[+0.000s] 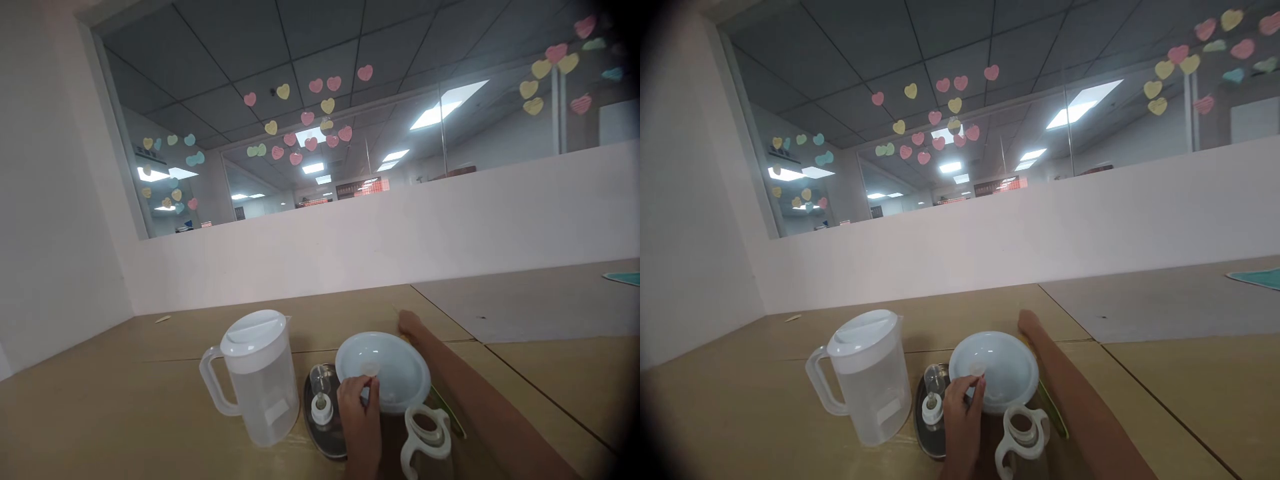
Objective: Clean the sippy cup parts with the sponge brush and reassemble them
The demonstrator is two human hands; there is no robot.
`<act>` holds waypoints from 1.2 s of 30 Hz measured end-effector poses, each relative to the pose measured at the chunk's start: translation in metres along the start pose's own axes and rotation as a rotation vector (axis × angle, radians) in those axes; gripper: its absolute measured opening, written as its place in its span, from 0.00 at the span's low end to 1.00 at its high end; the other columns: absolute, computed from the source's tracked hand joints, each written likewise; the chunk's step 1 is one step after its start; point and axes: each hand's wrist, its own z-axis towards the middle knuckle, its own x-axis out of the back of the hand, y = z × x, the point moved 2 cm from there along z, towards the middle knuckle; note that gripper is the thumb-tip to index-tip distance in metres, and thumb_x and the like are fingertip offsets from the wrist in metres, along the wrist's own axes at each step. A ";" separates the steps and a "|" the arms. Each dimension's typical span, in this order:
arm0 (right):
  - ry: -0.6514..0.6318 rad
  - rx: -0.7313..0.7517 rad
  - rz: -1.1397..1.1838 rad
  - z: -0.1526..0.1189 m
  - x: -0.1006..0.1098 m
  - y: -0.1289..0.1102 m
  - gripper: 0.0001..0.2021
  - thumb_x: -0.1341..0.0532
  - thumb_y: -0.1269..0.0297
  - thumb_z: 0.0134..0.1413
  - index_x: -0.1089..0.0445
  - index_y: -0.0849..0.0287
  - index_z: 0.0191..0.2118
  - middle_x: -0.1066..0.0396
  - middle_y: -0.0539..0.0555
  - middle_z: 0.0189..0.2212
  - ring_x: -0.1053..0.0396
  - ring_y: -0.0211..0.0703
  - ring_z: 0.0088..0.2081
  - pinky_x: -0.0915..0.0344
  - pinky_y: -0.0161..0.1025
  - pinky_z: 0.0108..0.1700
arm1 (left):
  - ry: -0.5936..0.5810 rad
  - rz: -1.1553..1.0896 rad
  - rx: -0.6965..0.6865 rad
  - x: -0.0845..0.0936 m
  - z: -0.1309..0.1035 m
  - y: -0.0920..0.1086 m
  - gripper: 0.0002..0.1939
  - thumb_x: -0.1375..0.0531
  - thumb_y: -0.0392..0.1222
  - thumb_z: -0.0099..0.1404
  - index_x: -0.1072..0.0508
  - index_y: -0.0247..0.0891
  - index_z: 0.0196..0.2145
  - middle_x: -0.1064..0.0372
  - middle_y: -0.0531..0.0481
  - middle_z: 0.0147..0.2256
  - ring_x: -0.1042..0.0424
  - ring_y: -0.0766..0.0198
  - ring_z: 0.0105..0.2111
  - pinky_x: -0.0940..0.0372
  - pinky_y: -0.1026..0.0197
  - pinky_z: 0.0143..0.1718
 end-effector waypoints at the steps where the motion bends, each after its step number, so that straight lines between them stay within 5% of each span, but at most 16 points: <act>1: -0.019 -0.029 -0.011 0.000 0.001 0.006 0.14 0.43 0.60 0.56 0.35 0.63 0.46 0.33 0.55 0.42 0.32 0.40 0.40 0.33 0.42 0.41 | 0.000 -0.001 0.006 0.000 0.000 0.000 0.12 0.45 0.47 0.62 0.25 0.40 0.30 0.28 0.48 0.31 0.31 0.61 0.34 0.38 0.60 0.38; 8: -0.042 -0.124 -0.052 -0.013 0.007 0.028 0.10 0.45 0.70 0.56 0.32 0.70 0.41 0.30 0.63 0.40 0.32 0.42 0.41 0.35 0.37 0.41 | -0.036 -0.009 0.059 -0.001 0.002 -0.006 0.14 0.46 0.51 0.61 0.25 0.40 0.31 0.28 0.47 0.31 0.32 0.60 0.35 0.38 0.59 0.38; 15: -0.091 -0.121 -0.101 -0.033 0.024 0.013 0.14 0.44 0.59 0.57 0.34 0.63 0.44 0.32 0.54 0.41 0.32 0.39 0.40 0.33 0.43 0.42 | 0.050 -0.073 0.037 -0.006 0.002 -0.013 0.18 0.47 0.54 0.61 0.25 0.40 0.29 0.28 0.48 0.30 0.31 0.60 0.34 0.38 0.58 0.39; 21: 0.012 -0.064 -0.136 -0.070 0.069 0.026 0.10 0.50 0.77 0.56 0.33 0.67 0.39 0.31 0.64 0.38 0.31 0.45 0.39 0.40 0.39 0.37 | -0.010 -0.006 -0.020 0.001 0.002 -0.007 0.15 0.46 0.51 0.61 0.25 0.40 0.28 0.29 0.47 0.29 0.32 0.59 0.33 0.38 0.58 0.39; 25: 0.131 0.131 -0.162 -0.112 0.095 0.028 0.13 0.56 0.75 0.58 0.35 0.62 0.41 0.31 0.61 0.38 0.33 0.46 0.41 0.44 0.38 0.37 | -0.026 0.042 -0.043 0.002 0.002 -0.006 0.13 0.46 0.48 0.62 0.25 0.40 0.29 0.28 0.48 0.30 0.31 0.59 0.35 0.38 0.57 0.40; 29: 0.215 0.430 -0.301 -0.141 0.091 0.005 0.11 0.52 0.77 0.53 0.34 0.61 0.36 0.29 0.60 0.37 0.33 0.46 0.40 0.45 0.39 0.41 | -0.015 0.104 -0.110 0.000 0.001 -0.006 0.10 0.45 0.44 0.61 0.25 0.41 0.29 0.27 0.49 0.30 0.31 0.59 0.35 0.39 0.56 0.42; 33: 0.252 0.478 -0.274 -0.159 0.093 -0.018 0.10 0.49 0.73 0.53 0.32 0.61 0.35 0.29 0.60 0.37 0.33 0.48 0.41 0.43 0.41 0.43 | -0.002 0.144 -0.145 -0.001 0.000 -0.005 0.10 0.45 0.44 0.61 0.25 0.40 0.29 0.27 0.49 0.30 0.30 0.59 0.35 0.39 0.56 0.42; 36: 0.361 0.531 -0.084 -0.204 0.112 -0.025 0.13 0.51 0.70 0.54 0.30 0.57 0.35 0.29 0.58 0.37 0.32 0.47 0.41 0.39 0.44 0.43 | 0.000 0.152 -0.149 0.000 -0.001 -0.005 0.11 0.46 0.44 0.62 0.25 0.39 0.30 0.27 0.49 0.30 0.30 0.60 0.35 0.38 0.57 0.41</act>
